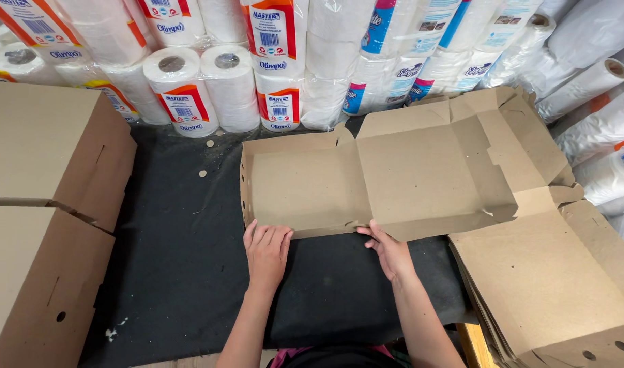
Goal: The person assembles cardboard boxes by folding the sides and tucking in the flaps by hand, repeating the process for multiple boxes and stacking the finished ones.
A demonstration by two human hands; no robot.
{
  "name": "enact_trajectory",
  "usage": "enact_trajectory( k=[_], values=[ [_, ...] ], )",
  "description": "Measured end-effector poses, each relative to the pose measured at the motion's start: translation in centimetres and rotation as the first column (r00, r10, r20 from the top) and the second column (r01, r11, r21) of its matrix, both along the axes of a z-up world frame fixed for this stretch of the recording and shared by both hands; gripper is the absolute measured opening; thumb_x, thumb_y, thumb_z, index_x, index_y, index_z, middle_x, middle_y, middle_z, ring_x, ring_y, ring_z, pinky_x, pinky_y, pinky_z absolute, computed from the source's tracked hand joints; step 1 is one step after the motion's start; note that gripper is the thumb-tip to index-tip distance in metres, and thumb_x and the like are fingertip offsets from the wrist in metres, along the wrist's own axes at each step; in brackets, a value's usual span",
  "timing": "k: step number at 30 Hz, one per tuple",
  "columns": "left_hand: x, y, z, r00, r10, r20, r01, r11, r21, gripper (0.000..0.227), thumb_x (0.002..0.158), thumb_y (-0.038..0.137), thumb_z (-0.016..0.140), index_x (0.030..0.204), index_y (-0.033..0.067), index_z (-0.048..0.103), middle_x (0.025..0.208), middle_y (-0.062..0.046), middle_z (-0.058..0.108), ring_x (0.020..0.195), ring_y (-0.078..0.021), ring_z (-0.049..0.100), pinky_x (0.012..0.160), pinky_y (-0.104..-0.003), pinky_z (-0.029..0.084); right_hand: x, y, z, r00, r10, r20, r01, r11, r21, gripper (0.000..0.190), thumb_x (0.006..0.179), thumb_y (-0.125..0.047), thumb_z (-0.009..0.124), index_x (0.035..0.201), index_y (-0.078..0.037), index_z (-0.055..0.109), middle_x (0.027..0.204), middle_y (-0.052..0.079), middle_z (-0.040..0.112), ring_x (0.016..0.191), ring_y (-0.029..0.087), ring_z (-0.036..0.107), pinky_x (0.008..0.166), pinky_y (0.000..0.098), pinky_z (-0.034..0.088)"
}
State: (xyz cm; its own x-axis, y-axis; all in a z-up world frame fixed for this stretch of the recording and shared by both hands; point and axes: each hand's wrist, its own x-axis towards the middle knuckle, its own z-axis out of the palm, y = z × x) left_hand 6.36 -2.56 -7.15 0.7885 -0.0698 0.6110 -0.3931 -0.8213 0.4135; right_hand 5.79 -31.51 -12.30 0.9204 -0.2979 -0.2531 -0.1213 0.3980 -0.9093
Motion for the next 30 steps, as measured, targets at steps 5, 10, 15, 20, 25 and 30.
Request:
enact_trajectory(
  k=[5,10,15,20,25,30],
  values=[
    [0.2,-0.3,0.3,1.0,0.01,-0.017,-0.01,1.0,0.009,0.014,0.101,0.027,0.062,0.094,0.0208,0.072,0.085,0.004,0.073,0.096,-0.0156,0.066,0.119,-0.046,0.031,1.3,2.3,1.8,0.997,-0.058,0.059,0.061,0.997,-0.04,0.033,0.097,-0.005,0.071,0.125,0.009,0.06,0.112,0.016,0.066,0.091,0.03,0.074,0.069,0.0278,0.063],
    [0.3,-0.1,-0.2,1.0,-0.004,-0.004,0.004,1.0,0.012,0.013,0.102,0.027,0.063,0.095,0.0221,0.072,0.085,0.005,0.073,0.096,-0.0145,0.066,0.118,-0.045,0.031,1.3,4.3,2.9,0.995,-0.096,0.035,0.098,0.992,-0.084,0.023,0.091,-0.003,0.079,0.108,0.005,0.066,0.089,0.012,0.066,0.071,0.022,0.07,0.054,0.0228,0.056],
    [0.4,0.0,-0.6,1.0,-0.004,0.009,0.004,1.0,0.025,0.013,0.101,0.027,0.063,0.093,0.0218,0.072,0.085,0.005,0.073,0.097,-0.0146,0.066,0.118,-0.046,0.032,1.8,5.5,3.6,0.994,-0.106,0.006,0.105,0.985,-0.137,0.022,0.085,-0.002,0.083,0.097,0.003,0.066,0.076,0.009,0.064,0.061,0.017,0.064,0.042,0.02,0.043],
    [0.3,-0.1,-0.5,1.0,-0.015,0.017,0.014,1.0,0.009,0.013,0.1,0.03,0.064,0.094,0.0221,0.073,0.087,0.006,0.074,0.098,-0.0137,0.065,0.118,-0.046,0.032,2.4,5.8,0.9,0.995,-0.094,0.036,0.1,0.975,-0.2,0.03,0.087,-0.004,0.082,0.109,0.009,0.066,0.077,0.013,0.068,0.061,0.017,0.066,0.04,0.02,0.044],
    [0.0,0.2,-0.7,0.998,-0.023,0.06,0.023,1.0,0.005,0.01,0.096,0.031,0.069,0.093,0.022,0.072,0.086,0.007,0.073,0.093,-0.0138,0.064,0.117,-0.045,0.034,1.1,6.0,3.7,0.997,-0.063,0.045,0.072,0.973,-0.22,0.038,0.093,-0.007,0.076,0.122,0.014,0.062,0.081,0.017,0.07,0.063,0.018,0.067,0.042,0.0209,0.047],
    [-0.8,2.6,-0.1,0.996,-0.011,0.083,0.013,1.0,-0.012,0.014,0.093,0.035,0.071,0.09,0.0211,0.074,0.076,0.006,0.071,0.08,-0.015,0.064,0.112,-0.044,0.042,-0.5,1.4,1.2,0.971,0.194,0.143,-0.173,0.974,-0.147,0.059,0.083,0.005,0.078,0.136,0.008,0.054,0.087,0.02,0.07,0.067,0.023,0.068,0.045,0.025,0.047]
  ],
)
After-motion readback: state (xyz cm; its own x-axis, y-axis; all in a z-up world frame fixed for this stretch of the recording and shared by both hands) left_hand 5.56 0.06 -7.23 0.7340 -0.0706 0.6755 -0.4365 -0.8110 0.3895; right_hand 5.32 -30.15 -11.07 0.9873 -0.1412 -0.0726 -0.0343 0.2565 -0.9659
